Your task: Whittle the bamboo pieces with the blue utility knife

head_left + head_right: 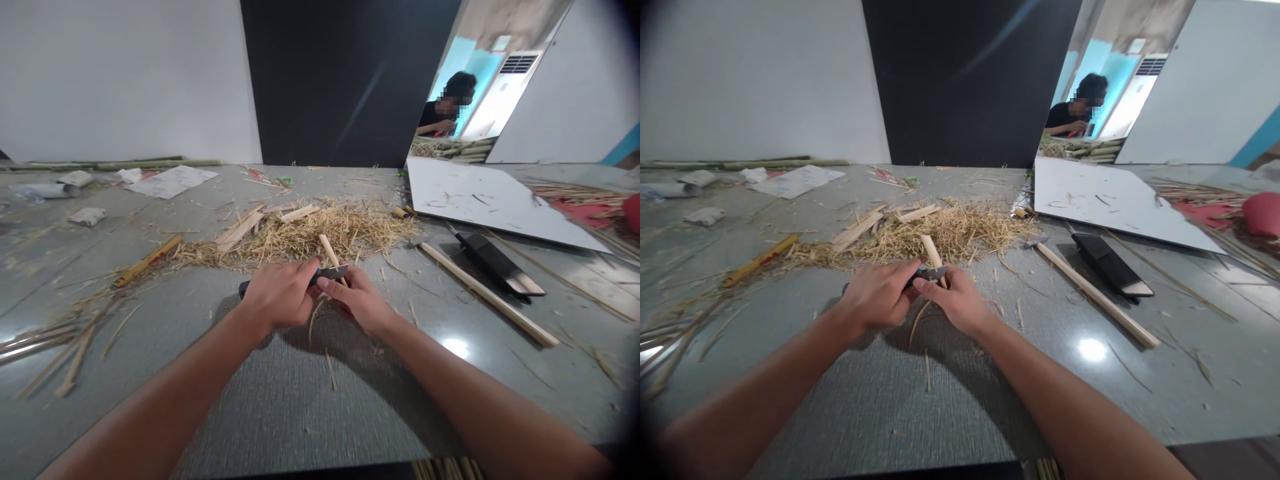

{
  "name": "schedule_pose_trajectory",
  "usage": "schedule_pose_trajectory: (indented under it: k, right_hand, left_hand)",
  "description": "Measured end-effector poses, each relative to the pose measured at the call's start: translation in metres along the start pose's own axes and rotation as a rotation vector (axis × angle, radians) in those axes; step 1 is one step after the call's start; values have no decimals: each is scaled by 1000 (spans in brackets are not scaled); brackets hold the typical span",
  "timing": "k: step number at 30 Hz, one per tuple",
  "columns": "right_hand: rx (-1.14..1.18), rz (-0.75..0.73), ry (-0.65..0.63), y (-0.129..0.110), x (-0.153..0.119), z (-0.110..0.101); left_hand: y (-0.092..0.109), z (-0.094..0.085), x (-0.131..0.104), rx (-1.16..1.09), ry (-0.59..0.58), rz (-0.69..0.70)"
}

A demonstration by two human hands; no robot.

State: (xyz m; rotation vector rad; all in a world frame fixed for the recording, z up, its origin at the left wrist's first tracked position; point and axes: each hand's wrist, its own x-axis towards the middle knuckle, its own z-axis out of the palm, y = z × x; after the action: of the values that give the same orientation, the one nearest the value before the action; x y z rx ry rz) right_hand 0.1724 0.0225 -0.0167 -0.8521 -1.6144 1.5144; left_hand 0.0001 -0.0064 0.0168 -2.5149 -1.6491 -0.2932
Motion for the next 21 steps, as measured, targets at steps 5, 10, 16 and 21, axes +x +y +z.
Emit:
schedule_pose_trajectory:
  k: [5,10,16,21]
  right_hand:
    - [-14,8,4,-3,0,-1]
    - [-47,35,2,-6,1,0]
    - [-140,68,-53,-7,-4,-1]
    - [17,81,-38,-7,-3,-6]
  left_hand:
    - [-5,-2,2,19,22,-81]
    - [-13,-3,5,-30,88,-123]
    - [-68,-8,4,-75,339,-640]
    - [-85,-5,-2,-149,389,-534]
